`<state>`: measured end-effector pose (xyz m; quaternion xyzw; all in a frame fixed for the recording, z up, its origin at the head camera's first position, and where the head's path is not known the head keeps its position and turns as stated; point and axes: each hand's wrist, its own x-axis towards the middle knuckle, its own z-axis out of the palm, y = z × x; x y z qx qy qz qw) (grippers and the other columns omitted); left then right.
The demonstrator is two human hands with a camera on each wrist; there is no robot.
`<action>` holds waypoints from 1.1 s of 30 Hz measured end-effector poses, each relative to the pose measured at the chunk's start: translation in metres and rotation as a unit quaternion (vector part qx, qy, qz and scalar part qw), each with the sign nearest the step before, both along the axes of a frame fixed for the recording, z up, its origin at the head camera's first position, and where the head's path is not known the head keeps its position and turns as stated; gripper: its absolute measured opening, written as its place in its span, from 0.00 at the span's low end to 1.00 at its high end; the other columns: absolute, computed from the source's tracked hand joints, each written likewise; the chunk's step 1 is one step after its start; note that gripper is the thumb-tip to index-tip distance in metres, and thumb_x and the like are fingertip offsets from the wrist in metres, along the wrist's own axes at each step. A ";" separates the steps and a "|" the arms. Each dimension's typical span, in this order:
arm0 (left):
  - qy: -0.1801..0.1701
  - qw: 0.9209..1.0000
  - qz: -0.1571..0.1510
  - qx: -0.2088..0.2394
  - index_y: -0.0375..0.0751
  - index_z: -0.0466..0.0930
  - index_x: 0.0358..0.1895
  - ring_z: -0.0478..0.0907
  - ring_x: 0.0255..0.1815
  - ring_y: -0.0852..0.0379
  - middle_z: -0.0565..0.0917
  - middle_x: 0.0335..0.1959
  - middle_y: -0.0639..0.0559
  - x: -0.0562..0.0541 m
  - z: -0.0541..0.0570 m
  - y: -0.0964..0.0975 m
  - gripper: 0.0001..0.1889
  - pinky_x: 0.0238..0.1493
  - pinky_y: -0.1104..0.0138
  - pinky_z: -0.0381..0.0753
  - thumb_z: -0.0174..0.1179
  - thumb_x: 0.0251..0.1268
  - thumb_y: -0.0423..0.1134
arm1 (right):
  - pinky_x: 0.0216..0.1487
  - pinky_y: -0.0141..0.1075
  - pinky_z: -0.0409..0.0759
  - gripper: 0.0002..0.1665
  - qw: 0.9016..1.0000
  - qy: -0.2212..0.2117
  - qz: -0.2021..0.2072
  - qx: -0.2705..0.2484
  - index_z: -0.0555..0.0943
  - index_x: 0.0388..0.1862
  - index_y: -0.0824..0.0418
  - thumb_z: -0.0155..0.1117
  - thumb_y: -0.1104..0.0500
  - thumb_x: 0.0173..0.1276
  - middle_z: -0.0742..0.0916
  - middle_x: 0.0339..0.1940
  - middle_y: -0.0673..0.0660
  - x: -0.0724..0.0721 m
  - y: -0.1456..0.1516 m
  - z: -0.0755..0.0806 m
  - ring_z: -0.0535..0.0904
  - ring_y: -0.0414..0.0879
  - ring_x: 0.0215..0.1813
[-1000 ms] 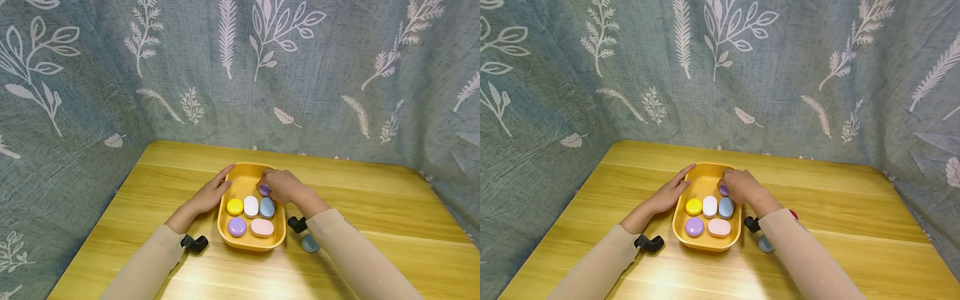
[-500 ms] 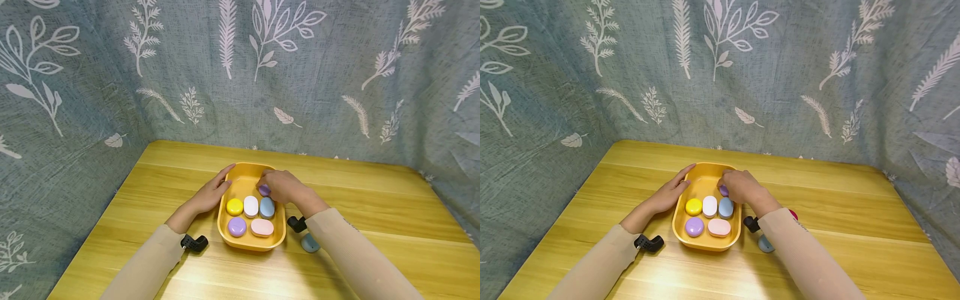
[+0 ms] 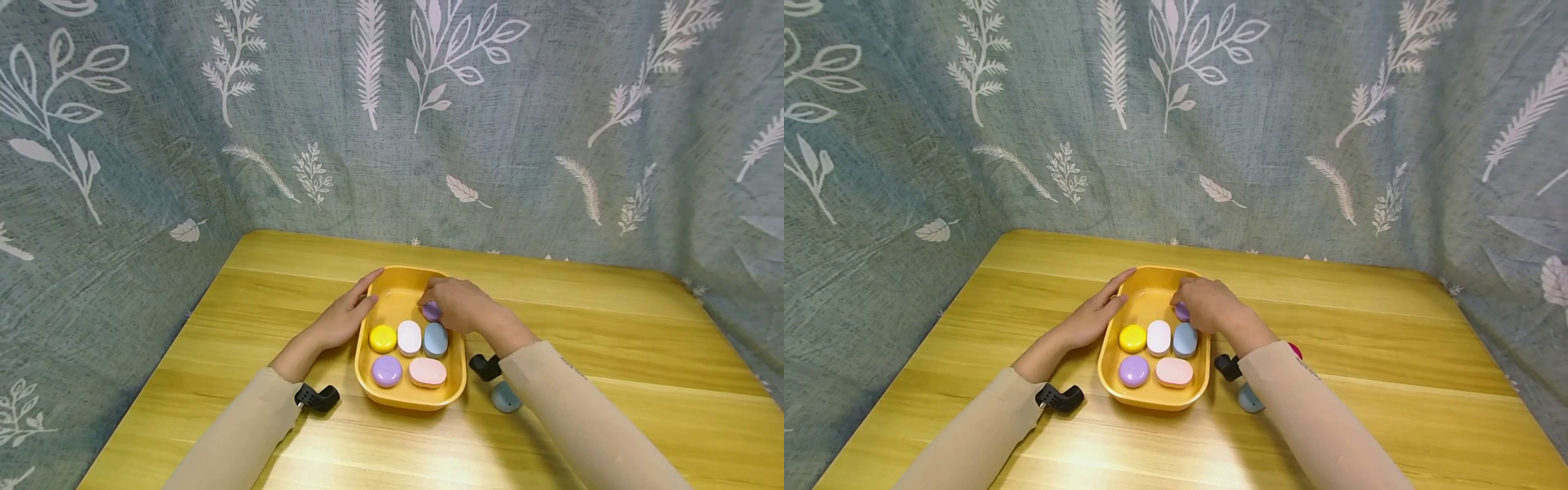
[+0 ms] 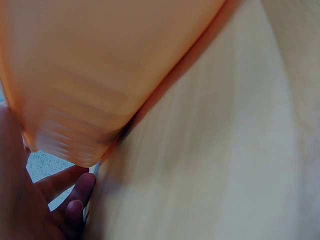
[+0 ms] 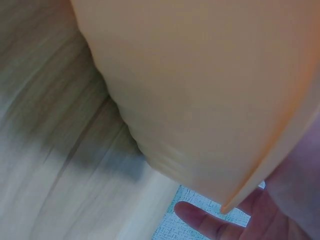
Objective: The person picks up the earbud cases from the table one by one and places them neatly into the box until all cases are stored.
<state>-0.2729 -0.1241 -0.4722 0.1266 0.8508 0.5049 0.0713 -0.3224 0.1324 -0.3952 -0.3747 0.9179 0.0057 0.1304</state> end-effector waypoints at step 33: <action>0.004 1.000 -0.003 0.007 0.75 0.48 0.83 0.53 0.85 0.45 0.54 0.86 0.51 0.000 0.002 0.001 0.28 0.83 0.44 0.56 0.40 0.87 0.51 | 0.66 0.55 0.79 0.25 0.992 0.024 -0.001 -0.127 0.83 0.65 0.61 0.69 0.65 0.69 0.81 0.64 0.63 0.020 0.029 0.024 0.79 0.61 0.65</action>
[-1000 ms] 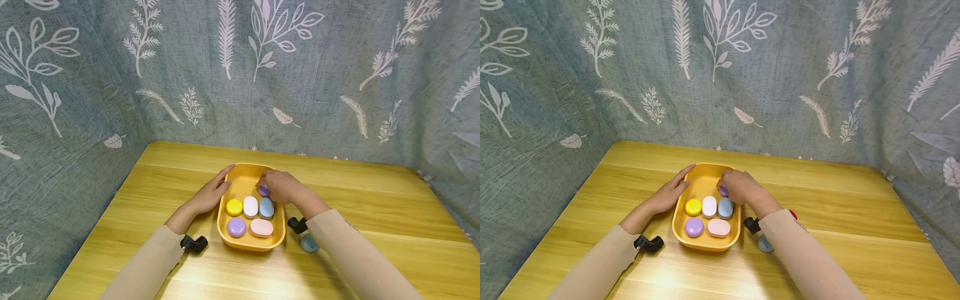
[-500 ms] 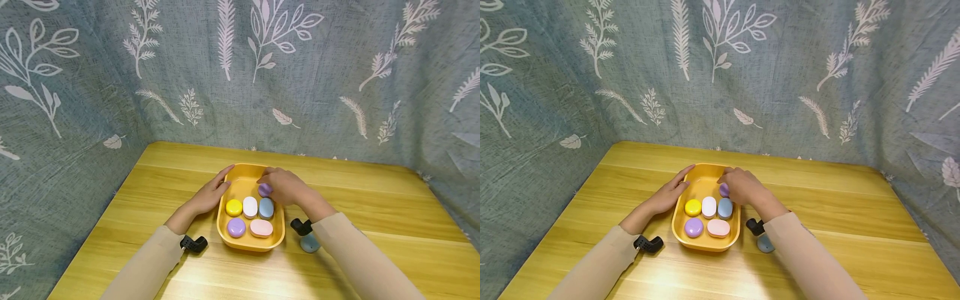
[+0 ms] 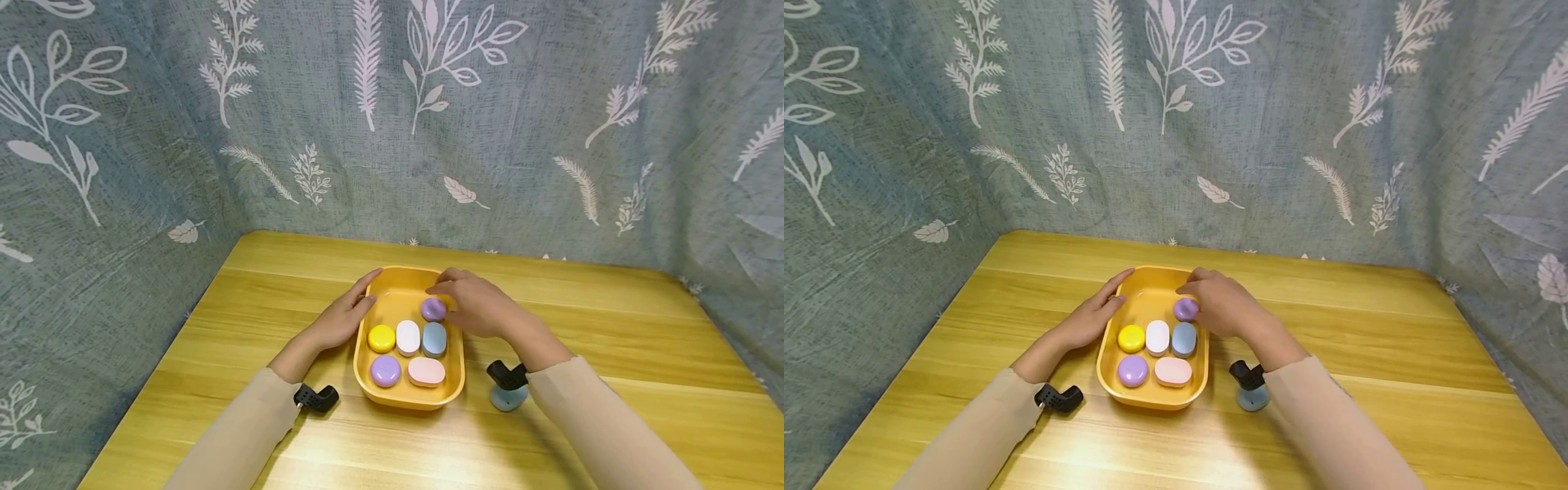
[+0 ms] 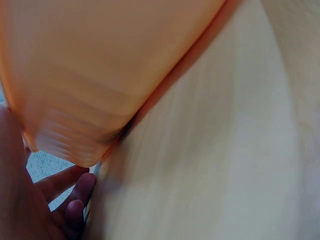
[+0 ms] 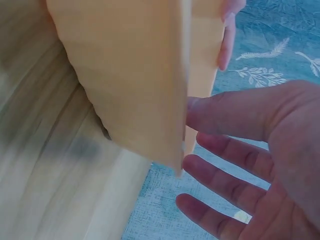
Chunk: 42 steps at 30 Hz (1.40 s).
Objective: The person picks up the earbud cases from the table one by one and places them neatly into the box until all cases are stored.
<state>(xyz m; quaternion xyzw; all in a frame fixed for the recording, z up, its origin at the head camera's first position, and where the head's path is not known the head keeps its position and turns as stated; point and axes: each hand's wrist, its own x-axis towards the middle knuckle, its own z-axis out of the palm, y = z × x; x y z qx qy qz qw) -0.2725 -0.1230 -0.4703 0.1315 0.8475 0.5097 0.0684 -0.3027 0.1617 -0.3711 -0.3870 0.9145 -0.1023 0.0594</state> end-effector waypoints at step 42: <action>-0.005 1.000 0.002 -0.005 0.78 0.48 0.82 0.52 0.86 0.46 0.54 0.86 0.53 0.000 -0.002 0.000 0.28 0.83 0.45 0.54 0.40 0.86 0.53 | 0.59 0.55 0.82 0.32 0.998 -0.012 -0.031 -0.052 0.79 0.71 0.57 0.74 0.57 0.69 0.82 0.63 0.58 0.058 0.068 -0.006 0.82 0.57 0.62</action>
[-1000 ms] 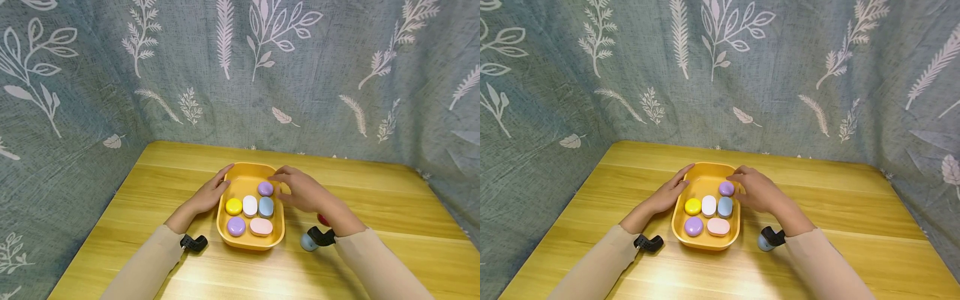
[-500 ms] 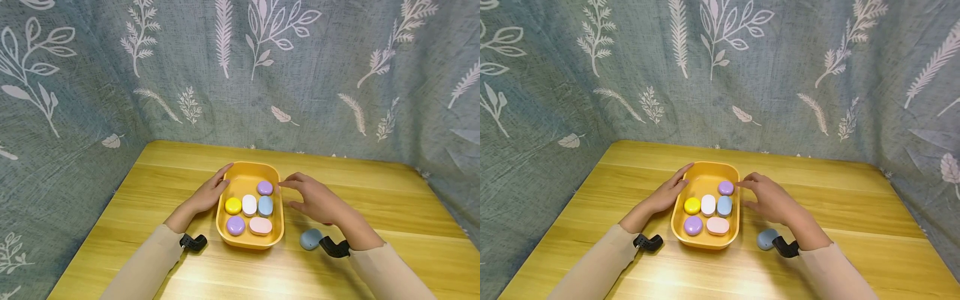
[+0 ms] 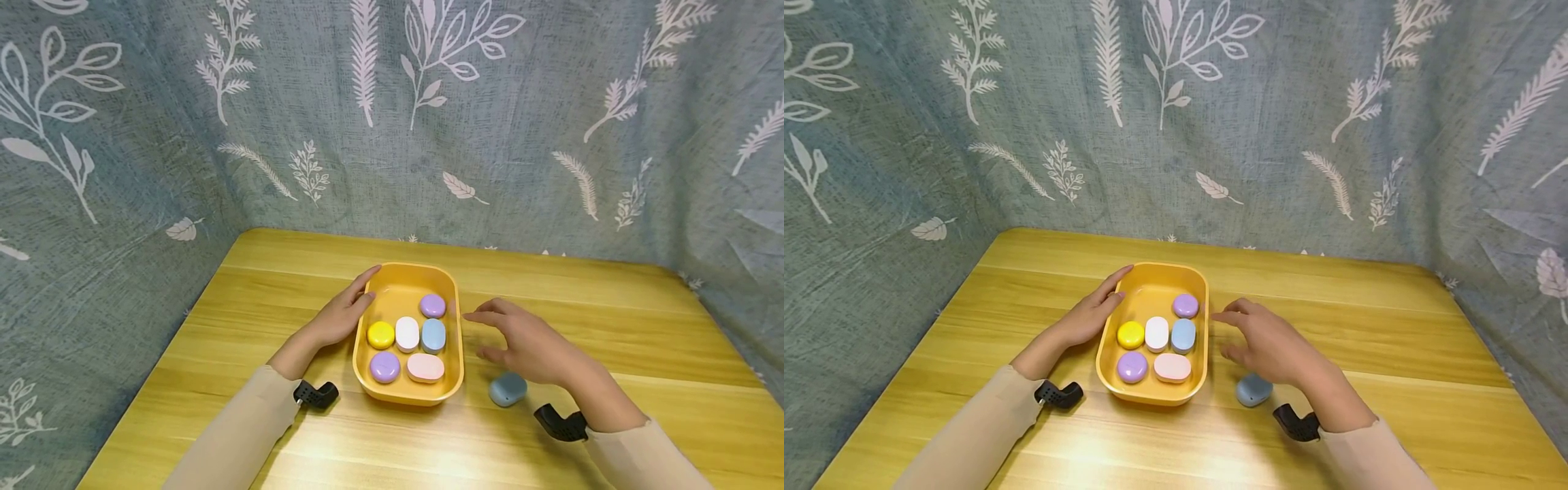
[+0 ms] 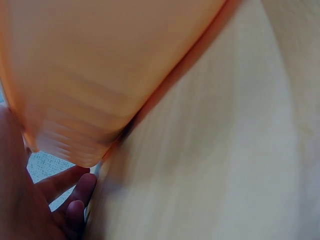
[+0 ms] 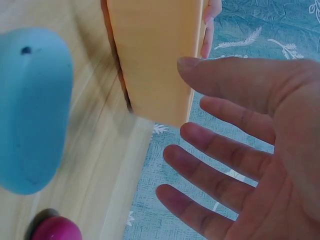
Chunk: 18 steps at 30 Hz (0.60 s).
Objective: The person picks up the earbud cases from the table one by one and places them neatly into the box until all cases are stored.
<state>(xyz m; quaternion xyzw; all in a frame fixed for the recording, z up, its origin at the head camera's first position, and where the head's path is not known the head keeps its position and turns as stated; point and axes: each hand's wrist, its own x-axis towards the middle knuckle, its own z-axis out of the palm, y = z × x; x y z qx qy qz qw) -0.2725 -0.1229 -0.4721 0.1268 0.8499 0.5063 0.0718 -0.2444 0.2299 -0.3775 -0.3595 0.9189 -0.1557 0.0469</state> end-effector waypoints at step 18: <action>-0.002 1.000 0.000 0.005 0.80 0.47 0.81 0.52 0.86 0.46 0.54 0.86 0.51 -0.002 -0.001 -0.001 0.28 0.84 0.46 0.53 0.40 0.87 0.51 | 0.50 0.46 0.84 0.34 0.997 -0.073 0.005 0.040 0.79 0.71 0.53 0.76 0.49 0.67 0.82 0.62 0.55 0.016 0.017 -0.005 0.83 0.52 0.57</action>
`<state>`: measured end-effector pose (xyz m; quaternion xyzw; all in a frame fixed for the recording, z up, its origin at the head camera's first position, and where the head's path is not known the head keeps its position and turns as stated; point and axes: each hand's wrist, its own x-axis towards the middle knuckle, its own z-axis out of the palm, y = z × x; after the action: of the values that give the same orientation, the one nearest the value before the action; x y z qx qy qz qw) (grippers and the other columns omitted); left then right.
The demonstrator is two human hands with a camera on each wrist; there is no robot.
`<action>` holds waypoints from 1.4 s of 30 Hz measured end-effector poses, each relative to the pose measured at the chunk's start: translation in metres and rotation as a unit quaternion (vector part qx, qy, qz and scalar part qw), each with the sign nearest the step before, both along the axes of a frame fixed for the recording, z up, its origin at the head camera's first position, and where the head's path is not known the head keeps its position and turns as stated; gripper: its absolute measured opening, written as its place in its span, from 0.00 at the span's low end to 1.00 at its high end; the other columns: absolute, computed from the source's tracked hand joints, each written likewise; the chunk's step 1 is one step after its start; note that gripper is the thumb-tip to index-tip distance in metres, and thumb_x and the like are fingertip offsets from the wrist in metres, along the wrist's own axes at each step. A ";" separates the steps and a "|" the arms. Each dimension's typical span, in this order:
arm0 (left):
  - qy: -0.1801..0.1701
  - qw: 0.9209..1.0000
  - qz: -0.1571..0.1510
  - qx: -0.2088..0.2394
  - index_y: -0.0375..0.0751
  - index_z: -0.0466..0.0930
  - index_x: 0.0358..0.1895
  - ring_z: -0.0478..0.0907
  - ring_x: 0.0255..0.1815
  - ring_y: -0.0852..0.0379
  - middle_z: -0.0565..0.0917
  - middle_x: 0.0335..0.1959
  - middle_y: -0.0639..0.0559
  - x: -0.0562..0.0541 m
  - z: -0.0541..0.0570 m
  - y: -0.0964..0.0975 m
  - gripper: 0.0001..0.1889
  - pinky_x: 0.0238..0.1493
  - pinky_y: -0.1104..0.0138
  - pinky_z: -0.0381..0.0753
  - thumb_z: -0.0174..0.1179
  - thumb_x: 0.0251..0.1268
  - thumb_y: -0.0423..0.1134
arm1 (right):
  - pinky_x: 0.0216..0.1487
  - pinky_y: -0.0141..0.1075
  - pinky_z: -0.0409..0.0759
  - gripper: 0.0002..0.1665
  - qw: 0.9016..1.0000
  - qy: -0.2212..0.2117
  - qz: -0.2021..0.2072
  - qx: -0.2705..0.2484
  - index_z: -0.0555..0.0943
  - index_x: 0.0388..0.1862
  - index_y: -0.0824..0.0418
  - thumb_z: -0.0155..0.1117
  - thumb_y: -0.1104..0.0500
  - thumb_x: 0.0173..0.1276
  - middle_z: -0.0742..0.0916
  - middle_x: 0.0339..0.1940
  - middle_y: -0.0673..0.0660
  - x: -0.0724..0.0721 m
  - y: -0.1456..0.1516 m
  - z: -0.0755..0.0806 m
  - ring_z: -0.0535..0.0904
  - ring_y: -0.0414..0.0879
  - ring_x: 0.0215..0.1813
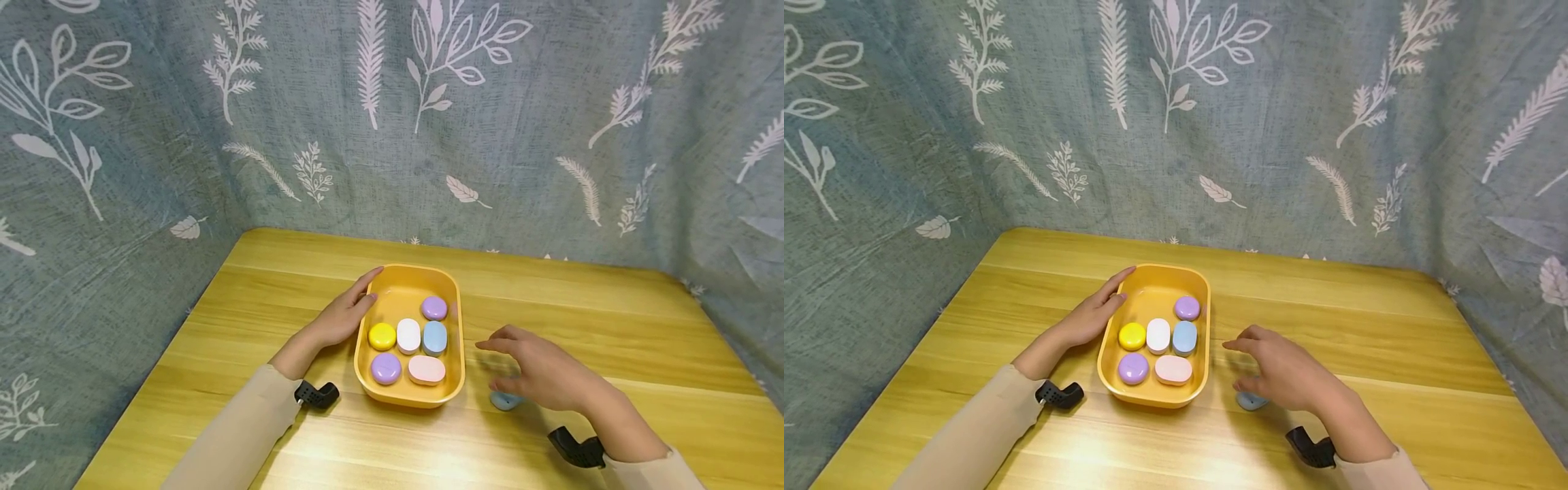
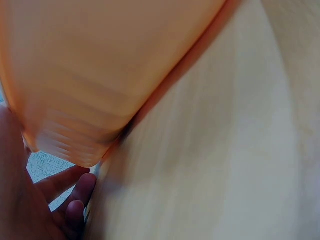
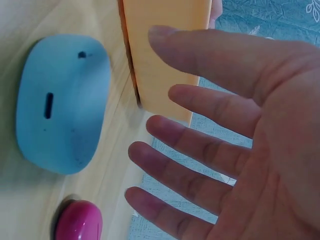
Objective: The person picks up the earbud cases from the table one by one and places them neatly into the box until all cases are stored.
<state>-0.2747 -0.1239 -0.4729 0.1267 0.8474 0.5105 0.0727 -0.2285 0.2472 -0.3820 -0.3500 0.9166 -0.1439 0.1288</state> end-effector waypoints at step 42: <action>0.002 1.000 0.002 -0.010 0.78 0.47 0.82 0.52 0.86 0.46 0.55 0.85 0.51 0.001 -0.001 -0.001 0.28 0.83 0.44 0.55 0.40 0.87 0.53 | 0.30 0.35 0.70 0.22 0.993 -0.011 -0.085 0.087 0.79 0.45 0.46 0.76 0.36 0.62 0.74 0.40 0.50 0.019 -0.001 -0.021 0.69 0.42 0.32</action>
<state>-0.2733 -0.1248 -0.4740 0.1255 0.8527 0.5020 0.0710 -0.2099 0.2465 -0.4030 -0.2570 0.9505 -0.0775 0.1563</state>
